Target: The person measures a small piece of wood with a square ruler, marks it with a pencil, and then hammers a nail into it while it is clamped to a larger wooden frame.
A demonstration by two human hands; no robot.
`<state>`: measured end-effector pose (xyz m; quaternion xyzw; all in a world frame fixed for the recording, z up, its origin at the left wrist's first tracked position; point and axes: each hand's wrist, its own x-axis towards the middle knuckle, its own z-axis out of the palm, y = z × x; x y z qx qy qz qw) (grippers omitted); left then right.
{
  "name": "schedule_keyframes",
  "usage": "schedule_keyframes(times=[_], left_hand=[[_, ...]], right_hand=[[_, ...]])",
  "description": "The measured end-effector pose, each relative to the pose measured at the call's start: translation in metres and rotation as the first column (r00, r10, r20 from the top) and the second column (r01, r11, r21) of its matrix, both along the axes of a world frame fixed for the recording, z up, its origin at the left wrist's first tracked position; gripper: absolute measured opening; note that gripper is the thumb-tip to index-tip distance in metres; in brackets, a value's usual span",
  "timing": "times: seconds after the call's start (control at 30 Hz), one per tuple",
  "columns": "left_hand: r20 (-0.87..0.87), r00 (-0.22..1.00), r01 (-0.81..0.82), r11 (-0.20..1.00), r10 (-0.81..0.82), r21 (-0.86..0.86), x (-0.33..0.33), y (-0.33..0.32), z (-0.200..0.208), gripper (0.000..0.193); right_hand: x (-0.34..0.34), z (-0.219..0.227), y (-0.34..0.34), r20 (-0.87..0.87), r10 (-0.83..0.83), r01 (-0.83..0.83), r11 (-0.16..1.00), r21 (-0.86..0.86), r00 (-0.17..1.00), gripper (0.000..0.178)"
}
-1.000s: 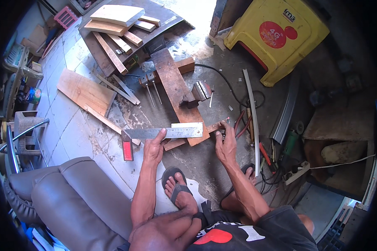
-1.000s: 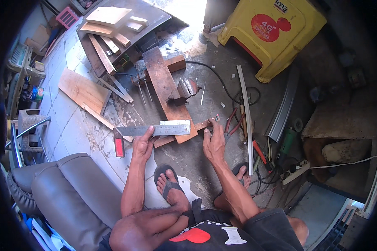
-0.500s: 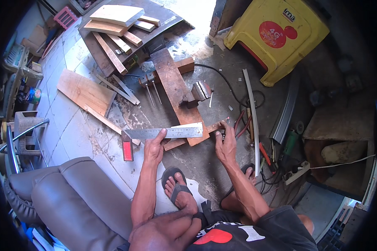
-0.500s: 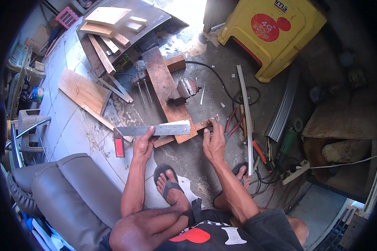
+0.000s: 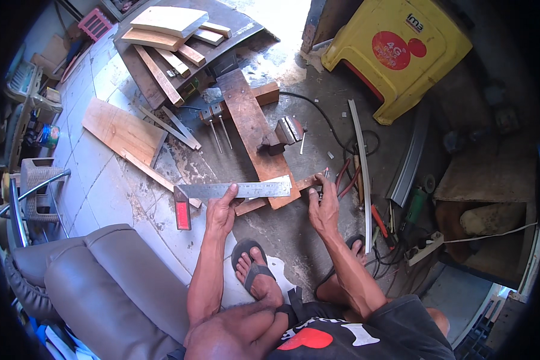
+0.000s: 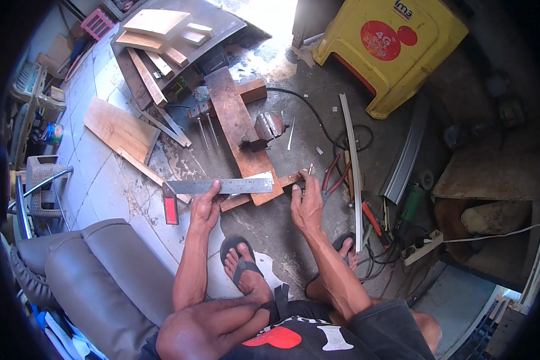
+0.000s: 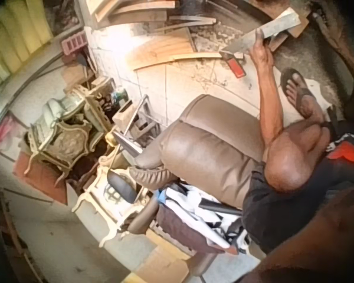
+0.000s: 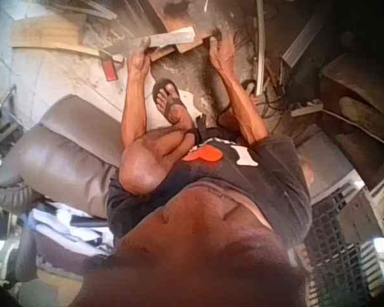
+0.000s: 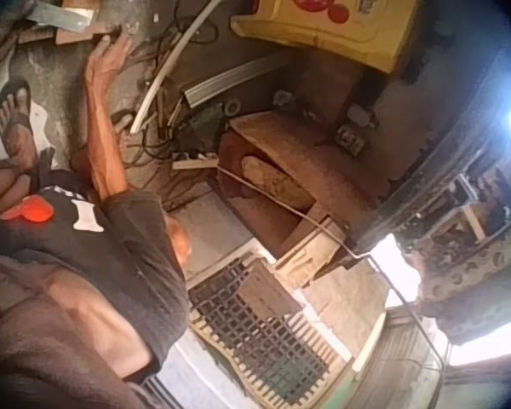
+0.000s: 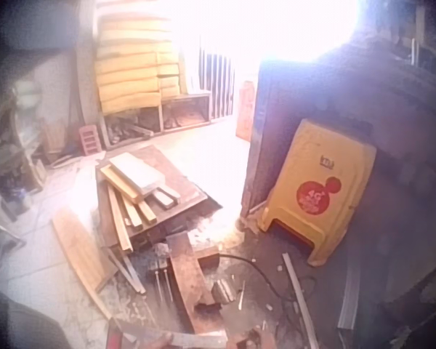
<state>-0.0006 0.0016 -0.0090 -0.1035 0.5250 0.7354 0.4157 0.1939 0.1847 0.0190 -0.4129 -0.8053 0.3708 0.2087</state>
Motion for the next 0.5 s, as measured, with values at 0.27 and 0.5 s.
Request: schedule_keyframes(times=[0.27,0.5], left_hand=[[-0.037,0.999,0.007,0.999,-0.006,0.041,-0.005,-0.002,0.000,0.035],[0.043,0.998,0.026,0.986,-0.034,0.166,0.000,0.006,0.012,0.034]], right_hand=[[-0.006,-0.003,0.001,-0.010,0.026,-0.026,1.000,0.008,1.000,0.040],[0.006,-0.012,0.007,-0.062,0.018,-0.013,0.997,0.082,0.998,0.041]])
